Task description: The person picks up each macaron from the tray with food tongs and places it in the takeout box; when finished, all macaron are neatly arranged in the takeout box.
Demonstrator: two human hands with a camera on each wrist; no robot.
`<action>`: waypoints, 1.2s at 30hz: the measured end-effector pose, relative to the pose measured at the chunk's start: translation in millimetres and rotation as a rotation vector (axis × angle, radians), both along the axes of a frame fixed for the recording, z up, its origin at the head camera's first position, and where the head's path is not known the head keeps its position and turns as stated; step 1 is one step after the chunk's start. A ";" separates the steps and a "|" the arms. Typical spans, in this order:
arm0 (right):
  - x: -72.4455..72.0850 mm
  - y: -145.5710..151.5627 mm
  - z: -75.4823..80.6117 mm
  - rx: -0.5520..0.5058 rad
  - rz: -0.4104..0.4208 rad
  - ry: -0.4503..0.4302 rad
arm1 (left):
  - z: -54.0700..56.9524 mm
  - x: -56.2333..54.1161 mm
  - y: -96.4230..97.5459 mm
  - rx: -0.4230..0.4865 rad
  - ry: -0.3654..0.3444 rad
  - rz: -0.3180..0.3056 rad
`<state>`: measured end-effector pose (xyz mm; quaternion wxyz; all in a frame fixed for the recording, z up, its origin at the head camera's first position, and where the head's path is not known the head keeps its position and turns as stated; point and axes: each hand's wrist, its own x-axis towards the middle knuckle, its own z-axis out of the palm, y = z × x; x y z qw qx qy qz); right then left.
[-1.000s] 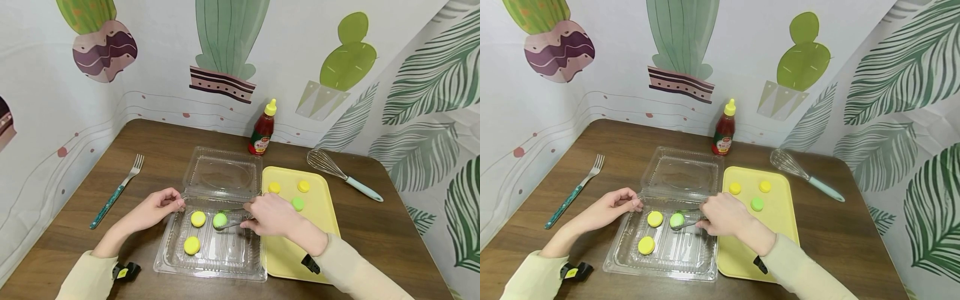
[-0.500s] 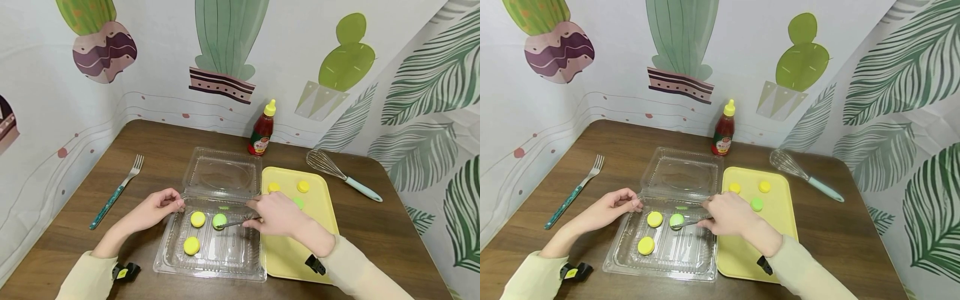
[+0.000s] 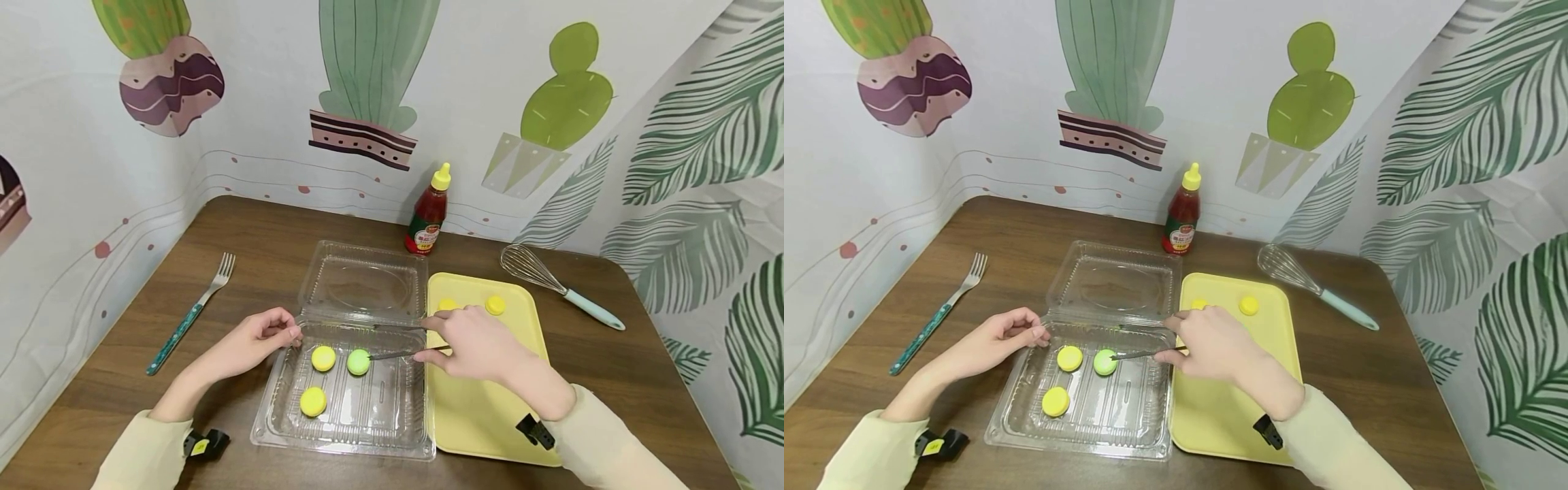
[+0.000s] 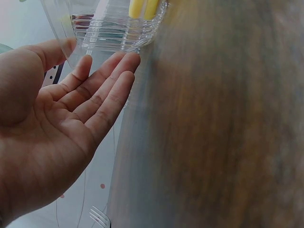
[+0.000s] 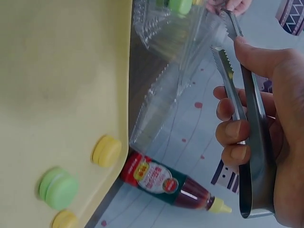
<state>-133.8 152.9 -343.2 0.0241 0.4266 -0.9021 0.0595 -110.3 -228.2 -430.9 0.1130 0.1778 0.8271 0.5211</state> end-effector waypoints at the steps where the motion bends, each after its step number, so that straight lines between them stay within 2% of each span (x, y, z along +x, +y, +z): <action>1: -0.3 2.2 1.2 0.000 -0.004 0.004 | 0.0 0.1 0.0 0.000 -0.001 0.000; 10: -4.8 28.0 10.2 -0.077 -0.015 0.104 | 0.9 0.5 0.5 0.000 0.001 -0.001; 17: -5.3 55.8 14.5 -0.085 -0.104 0.109 | 1.5 0.3 0.9 -0.009 -0.005 0.005; 23: -6.7 80.7 12.2 -0.065 -0.188 0.112 | 1.6 0.1 0.7 -0.009 -0.006 0.006; 31: -6.6 107.3 4.5 -0.055 -0.256 0.120 | 0.6 0.5 0.1 -0.011 -0.005 0.007; 36: -7.4 118.9 -2.0 -0.045 -0.295 0.093 | 0.5 0.6 0.0 -0.015 -0.002 0.009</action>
